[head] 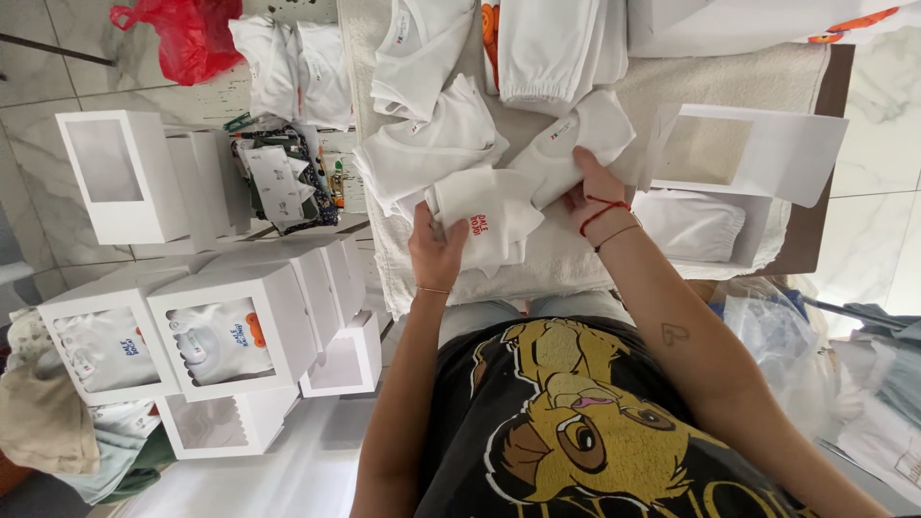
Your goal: The person folds white baby garments, including onesies and socks, and places them into white boxes with clear windows. The person handles each item individually, folds it, and arranges it inside the packaging.
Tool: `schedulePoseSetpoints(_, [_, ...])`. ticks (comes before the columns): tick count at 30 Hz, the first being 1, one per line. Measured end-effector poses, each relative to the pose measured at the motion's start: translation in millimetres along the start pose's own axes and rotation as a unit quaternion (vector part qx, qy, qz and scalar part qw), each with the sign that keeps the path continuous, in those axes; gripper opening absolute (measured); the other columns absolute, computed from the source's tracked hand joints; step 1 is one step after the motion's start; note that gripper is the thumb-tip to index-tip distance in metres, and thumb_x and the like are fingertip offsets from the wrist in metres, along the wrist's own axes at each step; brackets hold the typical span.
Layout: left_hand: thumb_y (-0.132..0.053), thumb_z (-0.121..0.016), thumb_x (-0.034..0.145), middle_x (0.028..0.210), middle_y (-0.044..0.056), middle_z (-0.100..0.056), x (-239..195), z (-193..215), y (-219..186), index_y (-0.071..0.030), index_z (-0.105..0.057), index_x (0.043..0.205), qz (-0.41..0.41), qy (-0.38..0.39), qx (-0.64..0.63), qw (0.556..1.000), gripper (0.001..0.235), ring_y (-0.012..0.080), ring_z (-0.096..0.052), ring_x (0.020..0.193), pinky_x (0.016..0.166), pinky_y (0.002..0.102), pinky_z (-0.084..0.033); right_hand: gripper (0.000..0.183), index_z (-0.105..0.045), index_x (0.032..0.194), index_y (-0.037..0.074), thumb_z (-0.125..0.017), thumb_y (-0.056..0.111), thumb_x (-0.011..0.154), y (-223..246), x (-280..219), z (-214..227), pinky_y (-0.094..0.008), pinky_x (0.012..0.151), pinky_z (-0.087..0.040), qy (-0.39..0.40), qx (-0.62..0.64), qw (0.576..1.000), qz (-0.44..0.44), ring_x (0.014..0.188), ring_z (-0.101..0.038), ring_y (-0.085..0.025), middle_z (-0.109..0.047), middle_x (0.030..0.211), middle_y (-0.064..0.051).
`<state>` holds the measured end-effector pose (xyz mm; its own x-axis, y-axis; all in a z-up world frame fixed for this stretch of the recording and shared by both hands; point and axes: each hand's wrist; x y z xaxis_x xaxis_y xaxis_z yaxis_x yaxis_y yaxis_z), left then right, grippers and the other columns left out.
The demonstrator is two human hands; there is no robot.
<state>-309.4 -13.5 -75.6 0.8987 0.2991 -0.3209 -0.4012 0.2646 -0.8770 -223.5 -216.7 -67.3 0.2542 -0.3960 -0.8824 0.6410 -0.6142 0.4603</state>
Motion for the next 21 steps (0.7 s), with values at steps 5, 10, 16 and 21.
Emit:
schedulePoseSetpoints(5, [-0.022,-0.066,0.07,0.075,0.011,-0.057,2.7,3.2,6.6,-0.015,-0.049,0.1,0.018,-0.03,-0.013,0.999,0.035,0.0236,-0.058,0.071,0.066,0.039,-0.045,0.053,-0.049,0.112,0.008,-0.076,0.024,0.07,2.5,-2.0,12.4,-0.046,0.072,-0.05,0.117,-0.098,0.97,0.189,0.089,-0.057,-0.027,-0.054,0.099,-0.013])
schedulePoseSetpoints(10, [-0.028,-0.069,0.069,0.075,0.012,-0.058,0.2,6.1,-4.2,-0.013,-0.051,0.09,0.047,-0.019,0.01,0.999,0.031,0.024,-0.058,0.069,0.061,0.039,-0.044,0.035,-0.055,0.107,0.009,-0.066,0.01,0.074,35.8,-73.5,50.2,-0.04,0.072,-0.048,0.19,-0.16,0.907,0.341,0.083,-0.055,-0.019,-0.058,0.092,-0.01])
schedulePoseSetpoints(16, [-0.005,-0.067,0.063,0.08,0.006,-0.06,-15.5,17.2,-19.4,-0.006,-0.053,0.095,0.078,0.023,-0.241,0.967,0.035,0.013,-0.056,0.072,0.063,0.032,-0.049,0.039,-0.05,0.107,0.006,-0.065,0.013,0.072,27.1,-58.9,61.3,-0.041,0.067,-0.046,0.19,-0.249,0.911,0.267,0.081,-0.053,-0.022,-0.055,0.089,-0.01])
schedulePoseSetpoints(21, [-0.001,-0.069,0.062,0.073,0.012,-0.061,-30.4,19.0,-56.1,-0.001,-0.052,0.099,0.146,-0.035,-0.368,0.918,0.041,0.0203,-0.063,0.053,0.044,0.029,-0.052,0.089,0.0,0.136,0.005,-0.064,0.022,0.076,10.3,-61.1,50.5,-0.053,0.105,-0.014,0.163,-0.459,0.812,0.321,0.126,-0.017,-0.045,-0.016,0.135,-0.033])
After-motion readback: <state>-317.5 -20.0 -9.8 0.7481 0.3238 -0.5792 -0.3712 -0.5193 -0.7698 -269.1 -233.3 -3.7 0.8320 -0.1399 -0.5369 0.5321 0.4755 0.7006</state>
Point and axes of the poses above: each hand's wrist, its own x-axis towards the middle knuckle, its own z-axis out of the back of the hand, y = z × x
